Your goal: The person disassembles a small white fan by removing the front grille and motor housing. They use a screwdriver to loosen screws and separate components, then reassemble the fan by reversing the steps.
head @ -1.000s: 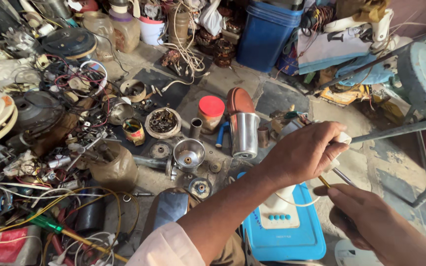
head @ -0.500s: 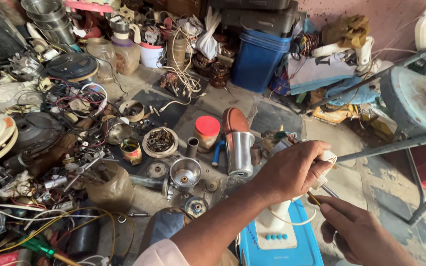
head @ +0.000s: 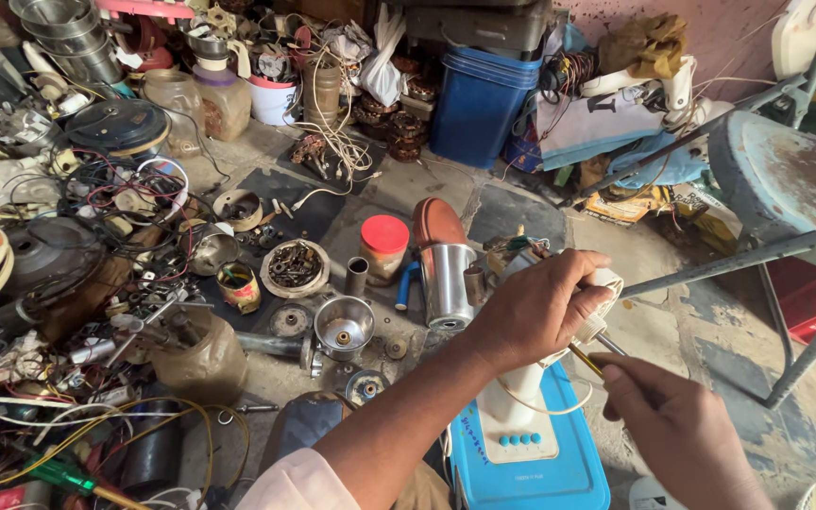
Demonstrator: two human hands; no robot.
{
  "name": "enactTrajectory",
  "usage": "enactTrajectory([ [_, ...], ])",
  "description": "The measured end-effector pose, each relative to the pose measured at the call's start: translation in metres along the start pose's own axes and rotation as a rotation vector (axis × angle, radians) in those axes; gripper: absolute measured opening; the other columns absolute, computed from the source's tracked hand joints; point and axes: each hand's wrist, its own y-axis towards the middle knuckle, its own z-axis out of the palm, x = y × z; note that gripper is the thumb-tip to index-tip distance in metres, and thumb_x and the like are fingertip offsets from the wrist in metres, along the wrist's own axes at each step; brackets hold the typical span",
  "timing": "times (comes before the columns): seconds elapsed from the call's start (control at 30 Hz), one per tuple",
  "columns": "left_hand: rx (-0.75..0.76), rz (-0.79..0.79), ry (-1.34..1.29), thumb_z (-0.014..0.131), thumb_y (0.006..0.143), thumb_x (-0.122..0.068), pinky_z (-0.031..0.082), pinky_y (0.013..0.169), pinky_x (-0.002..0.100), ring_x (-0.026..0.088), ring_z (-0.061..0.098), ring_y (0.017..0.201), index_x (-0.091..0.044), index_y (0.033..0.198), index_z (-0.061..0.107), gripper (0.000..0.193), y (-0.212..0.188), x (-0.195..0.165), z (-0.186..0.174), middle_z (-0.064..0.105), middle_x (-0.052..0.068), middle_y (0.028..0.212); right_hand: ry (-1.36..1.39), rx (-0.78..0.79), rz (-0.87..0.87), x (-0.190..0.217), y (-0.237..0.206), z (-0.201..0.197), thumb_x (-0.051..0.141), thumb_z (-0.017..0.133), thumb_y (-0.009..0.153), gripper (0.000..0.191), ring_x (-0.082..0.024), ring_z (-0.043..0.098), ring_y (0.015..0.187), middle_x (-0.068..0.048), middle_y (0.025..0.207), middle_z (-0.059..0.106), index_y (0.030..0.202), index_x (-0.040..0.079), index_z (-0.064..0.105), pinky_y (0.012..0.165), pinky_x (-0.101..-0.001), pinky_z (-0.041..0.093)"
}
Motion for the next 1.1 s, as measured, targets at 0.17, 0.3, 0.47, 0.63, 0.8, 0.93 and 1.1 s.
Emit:
enactTrajectory([
  [0.17, 0.002, 0.039, -0.005, 0.063, 0.105, -0.024, 0.057, 0.084, 0.041, 0.031, 0.072, 0.097, -0.004, 0.13, 0.056, 0.033, -0.002, 0.002, 0.0, 0.07, 0.015, 0.11, 0.2, 0.399, 0.3, -0.001, 0.016, -0.006, 0.034, 0.062, 0.108, 0.026, -0.017, 0.048, 0.059, -0.02, 0.077, 0.062, 0.114, 0.011, 0.071, 0.054, -0.0388, 0.045],
  [0.3, -0.004, 0.033, -0.025, 0.064, 0.105, -0.023, 0.057, 0.085, 0.041, 0.031, 0.072, 0.096, -0.004, 0.131, 0.055, 0.033, -0.001, 0.002, -0.002, 0.069, 0.013, 0.106, -0.462, -0.089, -0.191, 0.021, -0.006, -0.003, 0.035, 0.07, 0.093, 0.032, -0.02, 0.07, 0.072, -0.007, 0.078, 0.074, 0.123, 0.024, 0.076, 0.069, -0.0314, 0.054],
  [0.47, 0.014, 0.025, -0.02, 0.064, 0.105, -0.021, 0.057, 0.083, 0.04, 0.029, 0.072, 0.094, -0.003, 0.131, 0.054, 0.033, -0.001, 0.003, -0.003, 0.068, 0.013, 0.104, -0.499, -0.342, -0.451, 0.022, -0.018, 0.003, 0.033, 0.069, 0.09, 0.033, -0.022, 0.07, 0.075, -0.005, 0.081, 0.074, 0.121, 0.026, 0.072, 0.066, -0.0349, 0.053],
  [0.63, 0.007, 0.049, -0.032, 0.064, 0.104, -0.022, 0.057, 0.084, 0.04, 0.028, 0.072, 0.094, -0.003, 0.131, 0.053, 0.034, -0.001, 0.006, 0.0, 0.068, 0.013, 0.105, 0.468, 0.4, 0.232, -0.004, 0.012, -0.013, 0.037, 0.06, 0.108, 0.036, -0.017, 0.049, 0.055, -0.011, 0.074, 0.06, 0.114, 0.002, 0.064, 0.051, -0.0351, 0.043],
  [0.8, -0.006, 0.019, -0.057, 0.064, 0.105, -0.022, 0.058, 0.083, 0.039, 0.028, 0.073, 0.094, -0.004, 0.13, 0.054, 0.033, -0.001, 0.009, 0.001, 0.069, 0.012, 0.105, -0.1, 0.108, 0.028, 0.017, -0.001, -0.008, 0.026, 0.069, 0.093, 0.034, -0.015, 0.06, 0.063, -0.008, 0.072, 0.064, 0.125, 0.017, 0.075, 0.059, -0.0338, 0.05],
  [0.93, 0.002, 0.023, -0.035, 0.064, 0.105, -0.023, 0.057, 0.083, 0.04, 0.029, 0.072, 0.094, -0.004, 0.13, 0.055, 0.032, -0.001, 0.008, -0.001, 0.069, 0.012, 0.105, -0.64, -0.235, -0.471, 0.042, -0.022, -0.008, 0.025, 0.066, 0.088, 0.044, -0.02, 0.07, 0.071, -0.003, 0.078, 0.072, 0.131, 0.024, 0.071, 0.065, -0.0347, 0.054],
  [1.1, 0.017, 0.005, -0.035, 0.062, 0.106, -0.024, 0.057, 0.082, 0.041, 0.029, 0.072, 0.093, -0.005, 0.13, 0.056, 0.032, 0.001, 0.007, -0.003, 0.069, 0.011, 0.102, 0.001, 0.119, 0.064, 0.047, -0.005, -0.02, 0.03, 0.064, 0.096, 0.035, -0.021, 0.072, 0.069, -0.007, 0.075, 0.076, 0.128, 0.018, 0.072, 0.064, -0.0351, 0.056],
])
